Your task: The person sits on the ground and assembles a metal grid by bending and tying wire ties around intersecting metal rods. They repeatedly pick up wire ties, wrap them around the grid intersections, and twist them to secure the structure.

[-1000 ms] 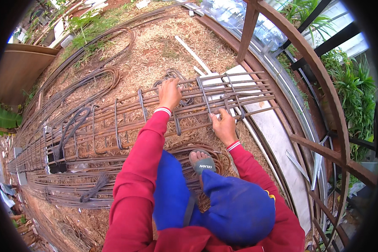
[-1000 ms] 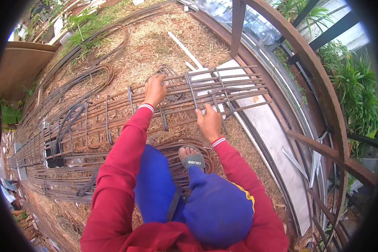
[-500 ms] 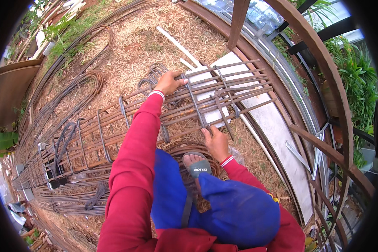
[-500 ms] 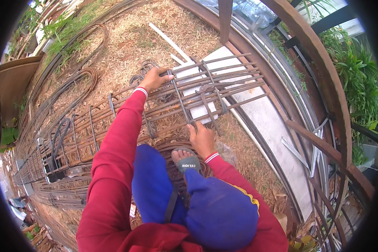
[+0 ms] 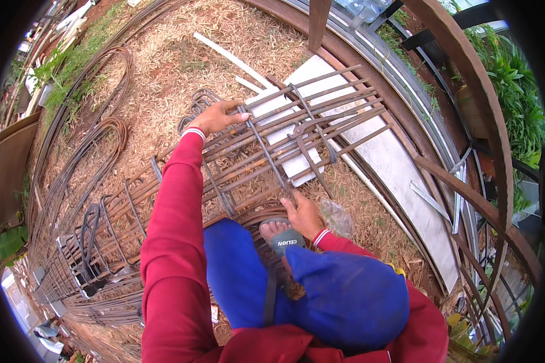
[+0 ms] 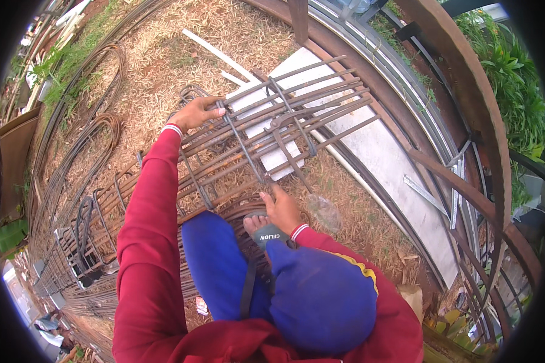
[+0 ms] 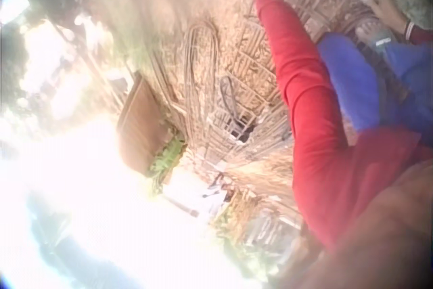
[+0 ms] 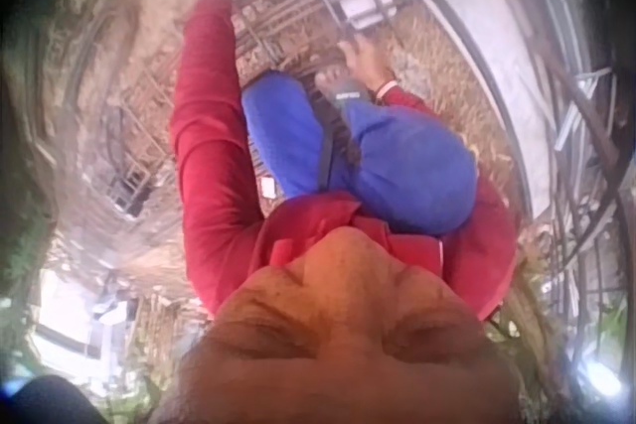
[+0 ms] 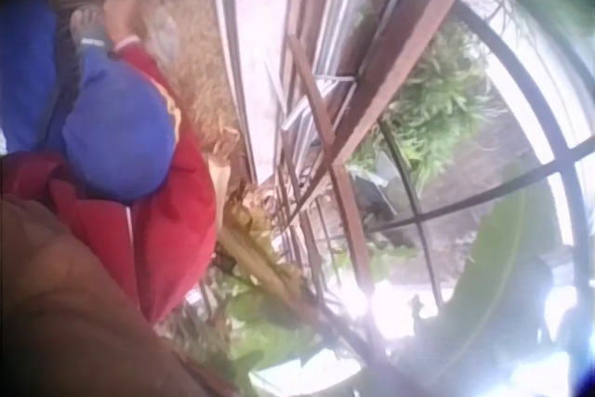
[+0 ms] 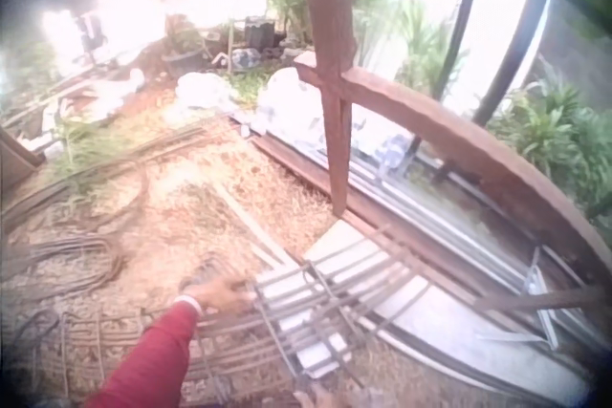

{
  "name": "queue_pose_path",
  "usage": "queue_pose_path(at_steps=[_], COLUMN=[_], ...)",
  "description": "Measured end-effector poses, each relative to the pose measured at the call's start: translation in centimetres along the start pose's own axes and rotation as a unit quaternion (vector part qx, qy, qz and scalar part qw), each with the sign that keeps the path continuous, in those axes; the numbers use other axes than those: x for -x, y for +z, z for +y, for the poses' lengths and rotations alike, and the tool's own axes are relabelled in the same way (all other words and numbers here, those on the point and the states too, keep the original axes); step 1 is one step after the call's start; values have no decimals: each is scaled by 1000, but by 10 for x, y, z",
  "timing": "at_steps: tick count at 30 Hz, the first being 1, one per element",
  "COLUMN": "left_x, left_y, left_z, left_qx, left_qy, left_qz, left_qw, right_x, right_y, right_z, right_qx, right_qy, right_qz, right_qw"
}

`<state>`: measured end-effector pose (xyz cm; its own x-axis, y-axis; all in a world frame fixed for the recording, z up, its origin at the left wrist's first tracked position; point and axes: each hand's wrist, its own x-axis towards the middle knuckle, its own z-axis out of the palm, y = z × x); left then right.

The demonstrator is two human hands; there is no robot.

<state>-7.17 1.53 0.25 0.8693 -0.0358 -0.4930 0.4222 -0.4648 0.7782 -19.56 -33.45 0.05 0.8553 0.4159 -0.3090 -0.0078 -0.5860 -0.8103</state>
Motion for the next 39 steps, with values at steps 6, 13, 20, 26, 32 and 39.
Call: queue_pose_path(at_steps=[6, 13, 20, 26, 32, 39], left_x=[3, 8, 13, 62, 106, 110], left_y=[0, 1, 4, -24, -38, -16], left_z=[3, 9, 9, -8, -37, -45], left_qx=[-6, 3, -24, -31, -43, 56], left_qy=[11, 5, 29, 7, -56, -26], left_qz=[22, 34, 38, 190, 137, 196], left_qw=[1000, 999, 999, 981, 988, 979], right_x=[-12, -23, -14, 18, -1, -8], right_y=[17, 15, 15, 13, 41, 63], right_z=[3, 4, -1, -25, -67, -78], right_qx=[14, 15, 25, -69, 51, 151], right_qy=[-11, 9, -47, 40, -329, -313], right_qz=[12, -21, 26, -132, -84, -108], right_qw=[1000, 1000, 998, 988, 939, 932])
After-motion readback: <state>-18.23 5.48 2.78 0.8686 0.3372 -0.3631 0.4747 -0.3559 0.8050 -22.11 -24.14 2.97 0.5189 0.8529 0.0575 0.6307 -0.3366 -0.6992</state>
